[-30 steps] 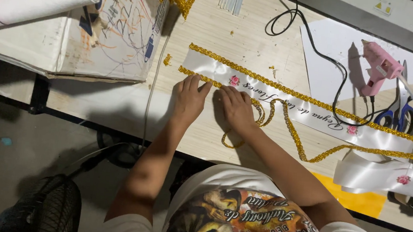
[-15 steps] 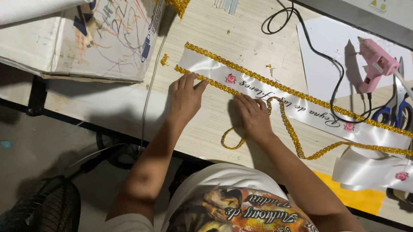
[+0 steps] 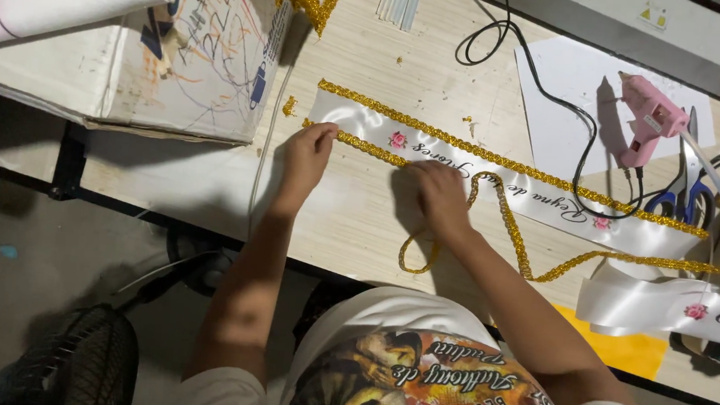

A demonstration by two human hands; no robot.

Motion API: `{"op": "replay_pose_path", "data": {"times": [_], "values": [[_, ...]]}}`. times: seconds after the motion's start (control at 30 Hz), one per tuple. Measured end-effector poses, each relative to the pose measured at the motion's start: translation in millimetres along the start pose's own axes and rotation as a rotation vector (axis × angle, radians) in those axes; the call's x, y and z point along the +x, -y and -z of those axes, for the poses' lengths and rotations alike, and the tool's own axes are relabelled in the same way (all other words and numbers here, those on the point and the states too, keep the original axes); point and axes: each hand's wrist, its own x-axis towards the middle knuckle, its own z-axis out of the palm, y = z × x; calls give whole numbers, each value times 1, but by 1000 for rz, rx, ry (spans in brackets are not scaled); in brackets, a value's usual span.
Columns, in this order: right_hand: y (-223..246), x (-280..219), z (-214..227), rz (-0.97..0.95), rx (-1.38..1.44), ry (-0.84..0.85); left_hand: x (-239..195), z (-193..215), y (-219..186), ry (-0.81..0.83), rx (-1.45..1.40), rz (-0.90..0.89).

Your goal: The person decorates a white sash with gold glitter trim. They use a hot glue gun to apply adhesive to the sash and then press the trim onto it, smoothing it down with their hands.

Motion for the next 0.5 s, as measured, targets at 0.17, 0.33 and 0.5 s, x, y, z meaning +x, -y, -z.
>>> {"op": "replay_pose_path", "data": {"times": [0.17, 0.33, 0.5], "values": [[36, 46, -19, 153, -83, 69, 0, 2, -4, 19, 120, -125], [38, 51, -21, 169, -43, 100, 7, -3, 22, -12, 20, -19], [28, 38, 5, 236, 11, 2, 17, -9, 54, 38, -390, 331]]}}
